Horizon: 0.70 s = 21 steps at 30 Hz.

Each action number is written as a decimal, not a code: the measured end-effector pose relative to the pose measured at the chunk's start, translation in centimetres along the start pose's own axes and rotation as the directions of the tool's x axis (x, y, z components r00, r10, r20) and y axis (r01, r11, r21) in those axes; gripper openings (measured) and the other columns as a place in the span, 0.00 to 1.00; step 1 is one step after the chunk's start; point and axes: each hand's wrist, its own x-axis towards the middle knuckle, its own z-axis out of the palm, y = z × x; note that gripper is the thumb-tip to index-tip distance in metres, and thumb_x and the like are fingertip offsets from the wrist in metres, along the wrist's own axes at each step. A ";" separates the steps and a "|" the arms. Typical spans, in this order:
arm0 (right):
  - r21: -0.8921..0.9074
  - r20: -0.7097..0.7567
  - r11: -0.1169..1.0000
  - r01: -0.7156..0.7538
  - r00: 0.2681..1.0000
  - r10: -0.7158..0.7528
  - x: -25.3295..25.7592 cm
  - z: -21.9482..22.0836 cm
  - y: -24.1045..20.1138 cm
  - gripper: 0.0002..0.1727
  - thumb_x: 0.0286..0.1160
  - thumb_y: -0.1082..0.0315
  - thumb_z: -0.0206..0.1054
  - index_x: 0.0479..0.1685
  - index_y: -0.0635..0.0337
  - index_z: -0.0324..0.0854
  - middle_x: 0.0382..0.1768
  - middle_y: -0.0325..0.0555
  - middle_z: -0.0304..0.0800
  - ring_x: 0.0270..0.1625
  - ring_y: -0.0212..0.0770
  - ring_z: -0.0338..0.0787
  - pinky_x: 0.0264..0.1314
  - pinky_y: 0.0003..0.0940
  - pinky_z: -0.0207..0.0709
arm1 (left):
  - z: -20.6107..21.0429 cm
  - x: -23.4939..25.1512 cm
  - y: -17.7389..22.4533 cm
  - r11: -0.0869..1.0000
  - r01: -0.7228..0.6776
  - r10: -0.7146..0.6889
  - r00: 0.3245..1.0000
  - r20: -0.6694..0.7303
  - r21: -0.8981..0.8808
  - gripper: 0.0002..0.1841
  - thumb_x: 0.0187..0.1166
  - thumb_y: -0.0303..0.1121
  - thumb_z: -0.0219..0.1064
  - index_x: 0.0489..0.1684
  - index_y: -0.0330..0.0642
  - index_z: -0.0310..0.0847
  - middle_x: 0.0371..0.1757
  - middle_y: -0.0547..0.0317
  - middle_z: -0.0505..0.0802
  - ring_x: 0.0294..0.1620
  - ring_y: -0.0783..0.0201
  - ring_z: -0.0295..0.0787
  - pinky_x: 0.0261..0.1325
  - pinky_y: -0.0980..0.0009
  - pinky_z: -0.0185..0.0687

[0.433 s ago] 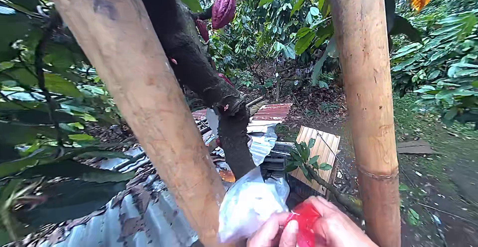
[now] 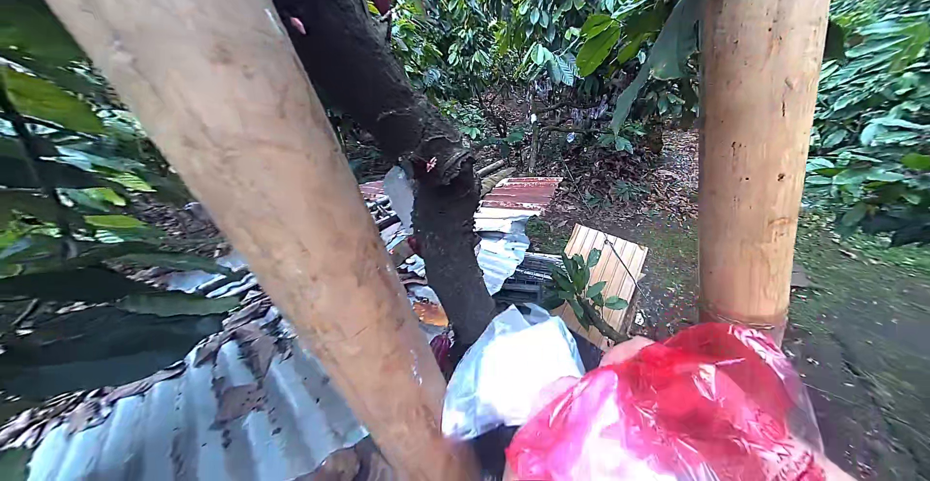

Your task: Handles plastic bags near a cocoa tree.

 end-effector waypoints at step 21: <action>-0.090 -0.243 0.812 0.577 0.777 -0.580 0.4 -2.1 0.4 0.07 0.76 0.71 0.71 0.34 0.63 0.92 0.49 0.49 0.91 0.55 0.31 0.87 0.58 0.22 0.83 | 0.2 1.0 -2.3 0.935 -0.289 0.318 0.940 0.126 -0.205 0.53 0.82 0.64 0.57 0.93 0.29 0.38 0.93 0.45 0.57 0.91 0.61 0.57 0.91 0.58 0.57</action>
